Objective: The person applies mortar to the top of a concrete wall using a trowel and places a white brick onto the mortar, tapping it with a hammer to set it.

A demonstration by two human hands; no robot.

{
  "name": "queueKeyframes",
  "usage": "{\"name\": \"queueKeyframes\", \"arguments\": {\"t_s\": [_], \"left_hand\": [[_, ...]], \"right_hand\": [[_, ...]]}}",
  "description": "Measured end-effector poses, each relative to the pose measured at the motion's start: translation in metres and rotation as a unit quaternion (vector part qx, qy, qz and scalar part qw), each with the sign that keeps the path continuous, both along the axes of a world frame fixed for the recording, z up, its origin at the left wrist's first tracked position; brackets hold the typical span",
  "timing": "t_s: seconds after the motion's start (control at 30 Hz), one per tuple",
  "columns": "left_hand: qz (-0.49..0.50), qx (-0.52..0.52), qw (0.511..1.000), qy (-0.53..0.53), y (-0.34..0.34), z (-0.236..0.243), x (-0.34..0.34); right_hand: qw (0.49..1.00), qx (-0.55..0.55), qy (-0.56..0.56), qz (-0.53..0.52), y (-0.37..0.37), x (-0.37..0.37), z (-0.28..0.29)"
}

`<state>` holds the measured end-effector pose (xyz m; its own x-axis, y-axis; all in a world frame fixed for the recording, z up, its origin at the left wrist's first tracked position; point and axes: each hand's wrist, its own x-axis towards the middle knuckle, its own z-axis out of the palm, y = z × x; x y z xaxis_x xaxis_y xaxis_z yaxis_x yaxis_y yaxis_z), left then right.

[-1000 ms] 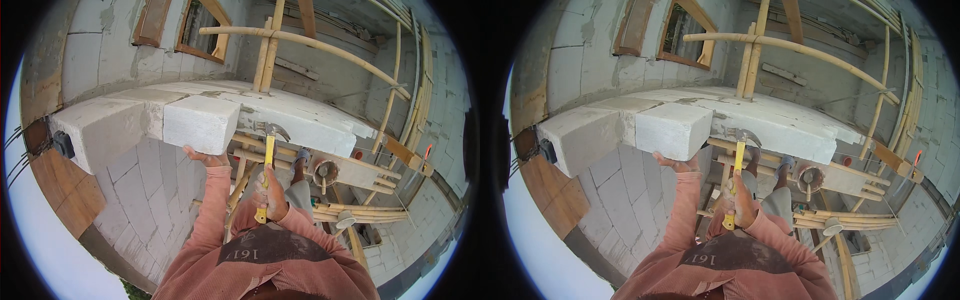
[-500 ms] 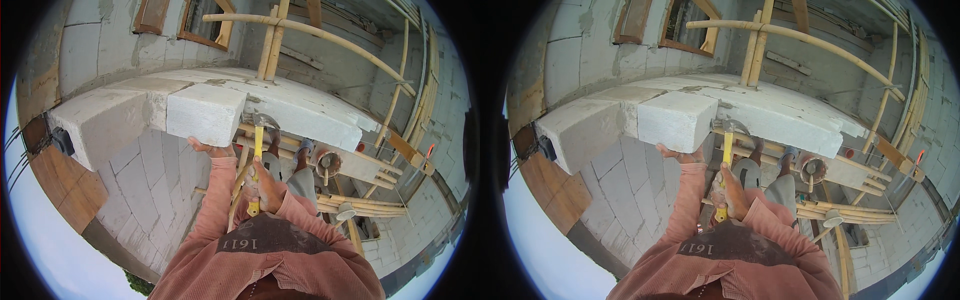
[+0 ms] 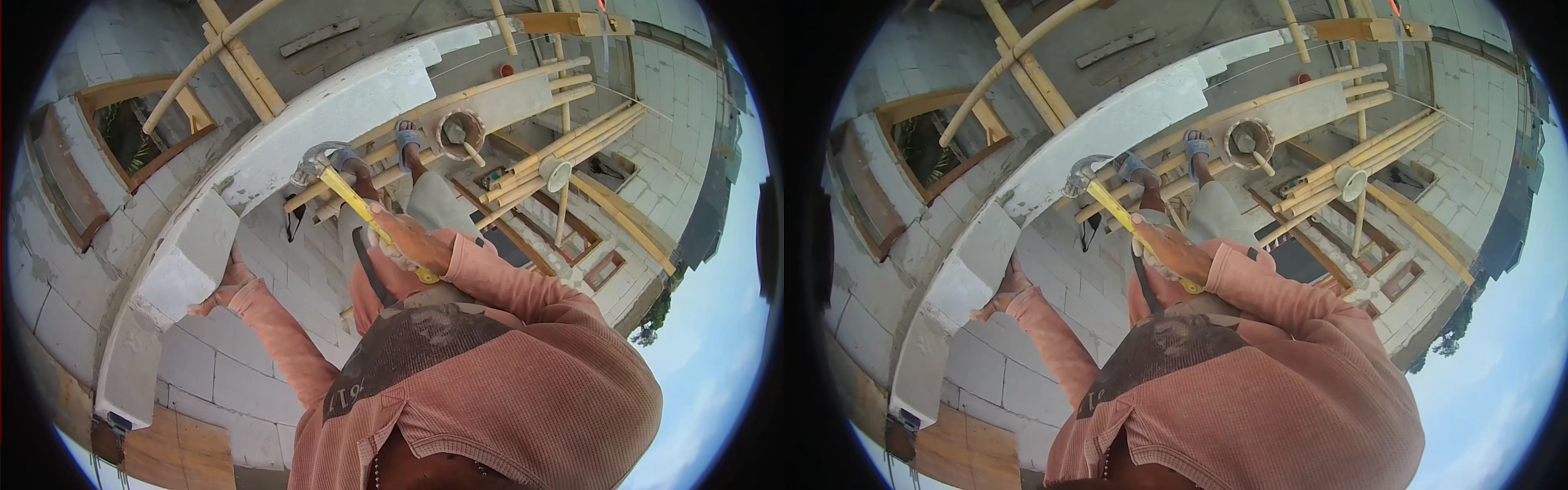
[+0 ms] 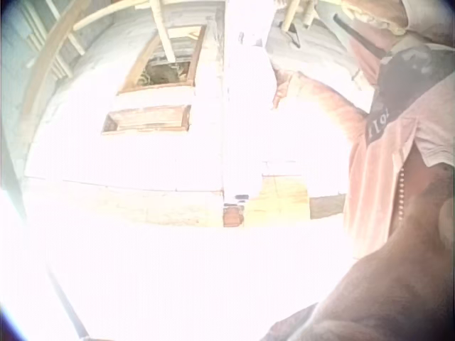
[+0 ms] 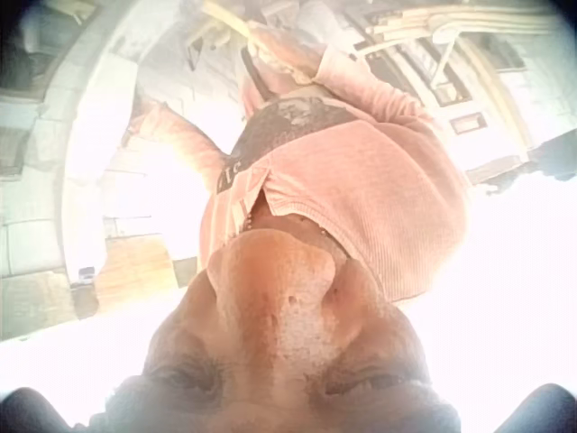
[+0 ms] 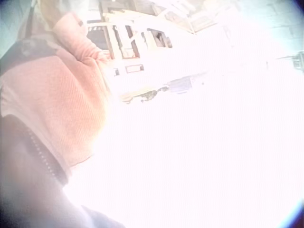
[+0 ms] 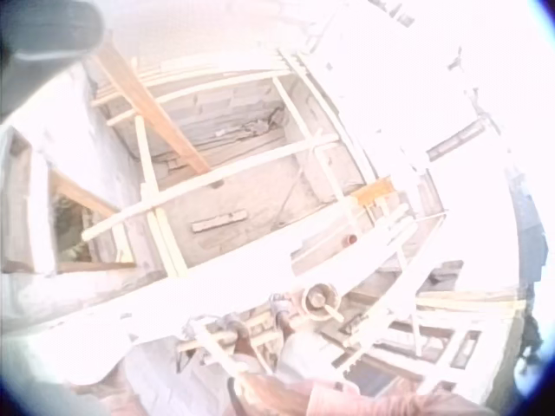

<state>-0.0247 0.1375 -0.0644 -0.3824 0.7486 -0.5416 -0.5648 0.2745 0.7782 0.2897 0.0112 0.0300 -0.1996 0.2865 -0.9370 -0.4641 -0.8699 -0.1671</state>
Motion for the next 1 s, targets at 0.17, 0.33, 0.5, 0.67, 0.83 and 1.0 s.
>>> {"name": "queueKeyframes", "arguments": {"t_s": [0.17, 0.33, 0.5, 0.67, 0.83, 1.0], "left_hand": [[-0.027, -0.026, 0.999, 0.006, -0.012, -0.01, -0.018], [0.027, -0.142, 0.98, 0.139, -0.091, 0.017, 0.014], [-0.309, -0.355, 0.846, 0.252, -0.187, -0.051, 0.065], [-0.574, -0.241, 0.752, 0.216, -0.215, -0.168, 0.251], [-0.722, -0.156, 0.651, 0.175, -0.237, -0.349, 0.493], [-0.823, -0.138, 0.47, 0.287, -0.273, -0.456, 0.668]], "right_hand": [[0.989, 0.011, -0.111, -0.098, -0.092, 0.087, 0.02], [0.934, -0.08, -0.248, -0.243, -0.193, 0.179, -0.044], [0.895, -0.172, -0.402, -0.084, -0.33, 0.326, -0.261], [0.83, -0.215, -0.495, 0.137, -0.37, 0.445, -0.438], [0.804, -0.23, -0.534, 0.127, -0.406, 0.51, -0.591], [0.783, -0.181, -0.593, 0.051, -0.438, 0.519, -0.715]]}}
